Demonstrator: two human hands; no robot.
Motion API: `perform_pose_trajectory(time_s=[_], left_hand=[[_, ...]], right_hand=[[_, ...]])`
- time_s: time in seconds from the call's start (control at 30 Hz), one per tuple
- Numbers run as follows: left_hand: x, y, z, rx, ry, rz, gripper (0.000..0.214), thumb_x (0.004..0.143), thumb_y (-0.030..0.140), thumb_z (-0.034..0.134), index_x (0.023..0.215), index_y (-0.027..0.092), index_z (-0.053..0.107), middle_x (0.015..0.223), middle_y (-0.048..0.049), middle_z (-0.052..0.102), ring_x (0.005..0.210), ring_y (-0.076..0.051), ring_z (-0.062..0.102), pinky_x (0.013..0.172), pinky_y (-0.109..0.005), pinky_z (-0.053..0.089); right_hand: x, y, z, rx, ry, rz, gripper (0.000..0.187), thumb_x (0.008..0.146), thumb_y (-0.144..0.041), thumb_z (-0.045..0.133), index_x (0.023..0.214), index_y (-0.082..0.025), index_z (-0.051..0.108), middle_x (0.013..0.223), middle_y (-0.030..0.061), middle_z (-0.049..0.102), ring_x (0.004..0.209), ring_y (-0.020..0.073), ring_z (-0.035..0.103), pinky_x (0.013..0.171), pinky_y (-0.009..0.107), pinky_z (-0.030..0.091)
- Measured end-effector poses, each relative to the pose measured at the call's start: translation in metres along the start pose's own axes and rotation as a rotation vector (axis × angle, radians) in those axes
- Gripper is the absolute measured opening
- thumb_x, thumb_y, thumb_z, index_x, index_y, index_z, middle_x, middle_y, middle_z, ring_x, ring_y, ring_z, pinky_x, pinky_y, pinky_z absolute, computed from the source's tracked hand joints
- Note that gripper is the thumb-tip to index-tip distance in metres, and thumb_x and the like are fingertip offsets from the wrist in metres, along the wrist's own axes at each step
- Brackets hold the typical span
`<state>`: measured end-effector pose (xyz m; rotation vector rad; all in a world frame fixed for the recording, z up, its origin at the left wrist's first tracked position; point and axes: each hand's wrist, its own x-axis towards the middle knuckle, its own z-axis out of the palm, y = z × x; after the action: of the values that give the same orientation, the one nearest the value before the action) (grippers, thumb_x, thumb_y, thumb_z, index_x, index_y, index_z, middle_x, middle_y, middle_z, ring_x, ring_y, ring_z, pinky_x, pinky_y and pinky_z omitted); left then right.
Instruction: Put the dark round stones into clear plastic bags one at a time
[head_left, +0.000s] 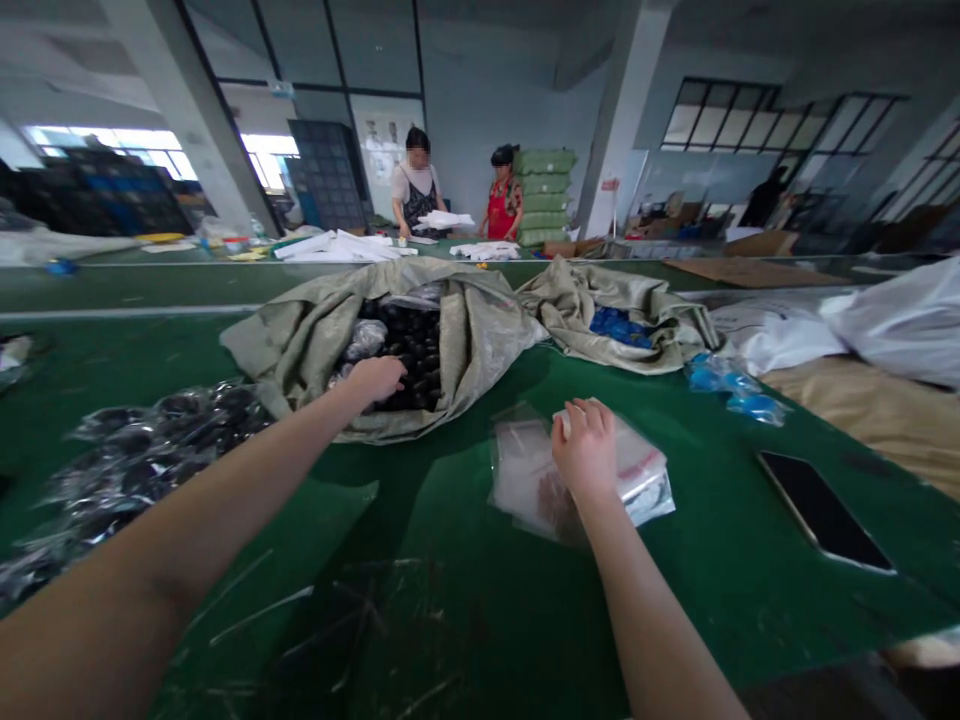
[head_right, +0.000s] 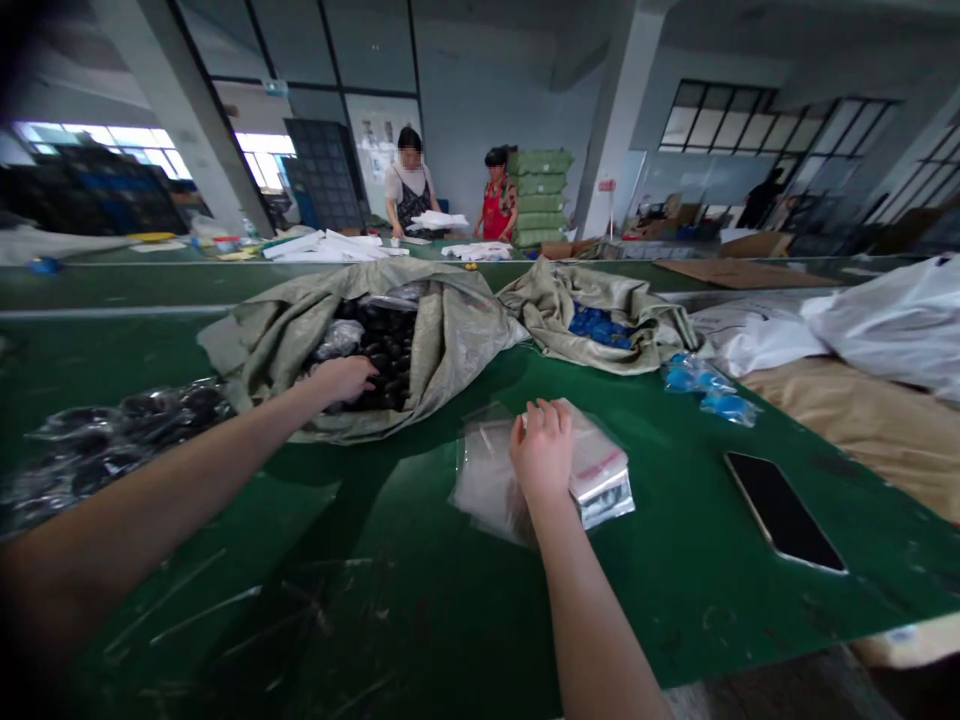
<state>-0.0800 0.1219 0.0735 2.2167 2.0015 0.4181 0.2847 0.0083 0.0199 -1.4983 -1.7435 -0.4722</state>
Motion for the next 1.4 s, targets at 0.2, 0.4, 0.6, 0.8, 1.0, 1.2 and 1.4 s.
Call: perform_pose_trajectory(time_s=[0.2, 0.4, 0.6, 0.8, 1.0, 1.2, 1.4], left_hand=[[0.025, 0.002, -0.009, 0.447, -0.093, -0.138, 0.047, 0.074, 0.039, 0.065, 0.111, 0.01, 0.068, 0.115, -0.0259, 0.065, 0.106, -0.043, 0.061, 0.086, -0.05, 0.048], [0.04, 0.004, -0.02, 0.563, -0.287, -0.196, 0.054, 0.062, 0.025, 0.071, 0.115, 0.014, 0.069, 0.12, -0.0223, 0.065, 0.109, -0.044, 0.06, 0.085, -0.051, 0.05], [0.029, 0.006, -0.019, 0.462, -0.247, -0.218, 0.056, 0.068, 0.039, 0.066, 0.115, 0.009, 0.067, 0.118, -0.0234, 0.065, 0.105, -0.041, 0.062, 0.084, -0.045, 0.051], [-0.017, 0.021, -0.043, 0.365, 0.176, -0.211, 0.058, 0.081, 0.048, 0.052, 0.121, 0.008, 0.058, 0.117, -0.023, 0.064, 0.107, -0.04, 0.06, 0.088, -0.049, 0.047], [-0.087, 0.031, -0.039, 0.205, 0.238, 0.008, 0.053, 0.084, 0.046, 0.05, 0.125, 0.012, 0.053, 0.113, -0.0139, 0.066, 0.104, -0.03, 0.063, 0.091, -0.039, 0.047], [-0.152, 0.027, 0.013, 0.196, -0.054, 0.23, 0.038, 0.081, 0.04, 0.053, 0.114, 0.021, 0.063, 0.119, -0.0085, 0.064, 0.087, -0.024, 0.067, 0.077, -0.035, 0.052], [-0.156, 0.036, 0.014, -0.13, -0.103, 0.045, 0.052, 0.084, 0.06, 0.045, 0.098, 0.018, 0.072, 0.101, -0.0093, 0.072, 0.086, -0.024, 0.066, 0.075, -0.032, 0.049]], right_hand=[[0.001, -0.013, -0.007, -0.021, -0.104, 0.016, 0.027, 0.089, -0.019, 0.05, 0.106, -0.008, 0.067, 0.106, 0.0171, 0.065, 0.105, 0.029, 0.053, 0.091, 0.042, 0.042], [0.0, -0.021, -0.009, -0.043, -0.409, -0.01, 0.025, 0.091, -0.027, 0.051, 0.1, -0.012, 0.069, 0.098, 0.0141, 0.067, 0.099, 0.026, 0.056, 0.088, 0.035, 0.042], [-0.012, -0.034, 0.006, -0.128, -0.689, -0.035, 0.034, 0.089, -0.04, 0.058, 0.098, -0.008, 0.069, 0.11, 0.0195, 0.065, 0.108, 0.0283, 0.056, 0.094, 0.037, 0.04], [-0.014, -0.027, 0.011, -0.112, -0.743, 0.049, 0.022, 0.09, -0.026, 0.055, 0.093, -0.01, 0.069, 0.1, 0.0163, 0.068, 0.1, 0.0242, 0.062, 0.086, 0.03, 0.045], [-0.011, -0.028, 0.008, -0.043, -0.698, 0.041, 0.023, 0.092, -0.023, 0.05, 0.087, -0.011, 0.07, 0.096, 0.0164, 0.069, 0.095, 0.0232, 0.065, 0.086, 0.031, 0.046], [-0.011, -0.037, 0.002, 0.361, -0.537, -0.167, 0.015, 0.09, -0.018, 0.056, 0.087, -0.015, 0.07, 0.094, 0.009, 0.072, 0.093, 0.0195, 0.065, 0.089, 0.029, 0.048], [-0.015, -0.052, -0.002, 0.66, -0.524, -0.384, 0.015, 0.091, -0.022, 0.057, 0.091, -0.02, 0.072, 0.096, 0.0061, 0.073, 0.09, 0.0178, 0.066, 0.085, 0.032, 0.052]])
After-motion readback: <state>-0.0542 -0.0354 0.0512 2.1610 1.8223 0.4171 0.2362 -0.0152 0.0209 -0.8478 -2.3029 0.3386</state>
